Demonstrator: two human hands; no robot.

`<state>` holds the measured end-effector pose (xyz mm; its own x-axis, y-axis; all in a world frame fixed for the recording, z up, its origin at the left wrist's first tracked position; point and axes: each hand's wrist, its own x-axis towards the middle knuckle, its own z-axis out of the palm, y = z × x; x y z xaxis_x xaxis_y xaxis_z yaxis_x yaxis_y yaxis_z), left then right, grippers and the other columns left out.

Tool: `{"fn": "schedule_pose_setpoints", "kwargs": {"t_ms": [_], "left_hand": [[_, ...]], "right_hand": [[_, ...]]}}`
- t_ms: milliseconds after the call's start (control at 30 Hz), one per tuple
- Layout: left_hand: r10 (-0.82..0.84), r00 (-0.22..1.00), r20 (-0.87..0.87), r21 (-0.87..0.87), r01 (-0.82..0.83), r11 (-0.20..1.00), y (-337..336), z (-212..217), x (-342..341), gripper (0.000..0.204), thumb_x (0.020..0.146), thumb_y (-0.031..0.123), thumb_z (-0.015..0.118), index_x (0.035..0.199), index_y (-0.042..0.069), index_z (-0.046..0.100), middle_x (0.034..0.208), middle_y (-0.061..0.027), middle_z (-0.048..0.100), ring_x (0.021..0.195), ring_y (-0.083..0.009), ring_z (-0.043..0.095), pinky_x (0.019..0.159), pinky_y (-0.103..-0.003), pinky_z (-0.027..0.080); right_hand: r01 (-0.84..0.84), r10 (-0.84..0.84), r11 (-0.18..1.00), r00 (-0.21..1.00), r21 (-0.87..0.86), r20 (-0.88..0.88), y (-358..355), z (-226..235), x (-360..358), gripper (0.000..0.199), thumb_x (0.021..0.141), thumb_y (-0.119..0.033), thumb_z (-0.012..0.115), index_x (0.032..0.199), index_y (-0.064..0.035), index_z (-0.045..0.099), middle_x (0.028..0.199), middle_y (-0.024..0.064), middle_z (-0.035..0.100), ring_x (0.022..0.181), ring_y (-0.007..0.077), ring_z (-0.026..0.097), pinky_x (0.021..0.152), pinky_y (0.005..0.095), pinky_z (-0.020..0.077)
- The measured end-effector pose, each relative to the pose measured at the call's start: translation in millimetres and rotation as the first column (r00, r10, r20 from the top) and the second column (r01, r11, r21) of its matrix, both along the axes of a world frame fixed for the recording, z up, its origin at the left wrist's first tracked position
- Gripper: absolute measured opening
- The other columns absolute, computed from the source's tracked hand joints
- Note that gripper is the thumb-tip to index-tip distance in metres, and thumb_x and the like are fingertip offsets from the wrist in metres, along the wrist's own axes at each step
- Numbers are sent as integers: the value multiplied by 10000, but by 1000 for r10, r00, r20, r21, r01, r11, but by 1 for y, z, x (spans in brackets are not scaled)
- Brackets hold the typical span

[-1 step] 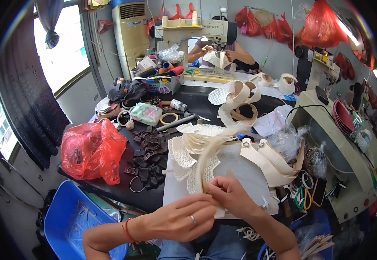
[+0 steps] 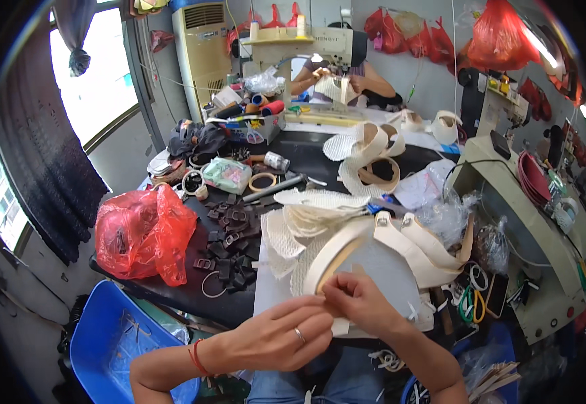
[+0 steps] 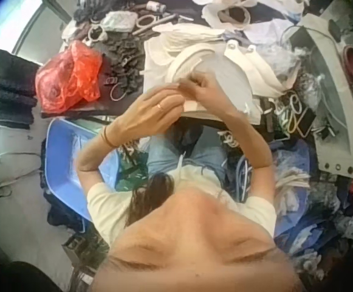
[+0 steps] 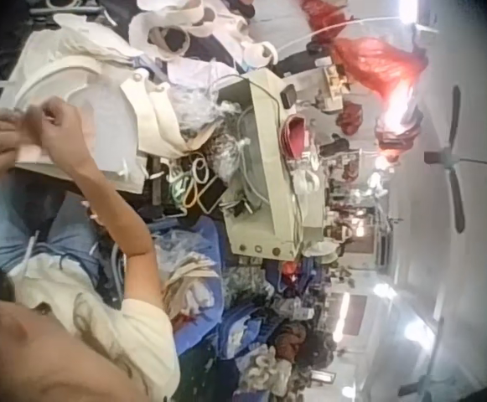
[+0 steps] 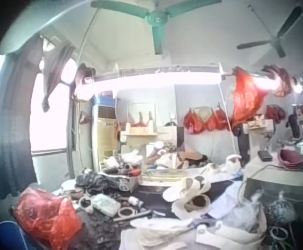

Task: The person sits at a workbench and assembles white woven sandals by hand. They pick up a shoe sole and a woven fabric upper, align the fabric to the sole, and press the edges to secure them. The person repeats this process for multiple units, handling the materials directly without visible tools.

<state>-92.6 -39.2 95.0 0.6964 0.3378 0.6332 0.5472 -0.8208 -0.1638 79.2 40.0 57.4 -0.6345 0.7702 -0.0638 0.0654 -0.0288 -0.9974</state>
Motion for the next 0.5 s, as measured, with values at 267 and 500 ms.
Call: {"fn": "schedule_pose_setpoints", "kwargs": {"t_ms": [267, 500], "left_hand": [[207, 973, -99, 22, -206, 978, 5, -2, -11, 188, 703, 133, 638, 859, 85, 544, 810, -19, 562, 874, -171, 575, 894, -363, 442], [358, 549, 755, -114, -428, 897, 27, -16, -12, 196, 784, 85, 646, 969, 61, 586, 976, -108, 604, 867, -239, 592, 792, -391, 463]], "right_hand": [[297, -171, 724, 952, 623, -255, -28, 2, 20, 170, 851, -69, 583, 1006, -3, 608, 965, 79, 630, 852, 150, 565, 771, 264, 443], [576, -397, 813, 658, 87, -640, -20, -15, 46, 138, 883, -31, 552, 1013, 9, 574, 1037, 109, 611, 968, 162, 576, 847, 283, 447]]}}
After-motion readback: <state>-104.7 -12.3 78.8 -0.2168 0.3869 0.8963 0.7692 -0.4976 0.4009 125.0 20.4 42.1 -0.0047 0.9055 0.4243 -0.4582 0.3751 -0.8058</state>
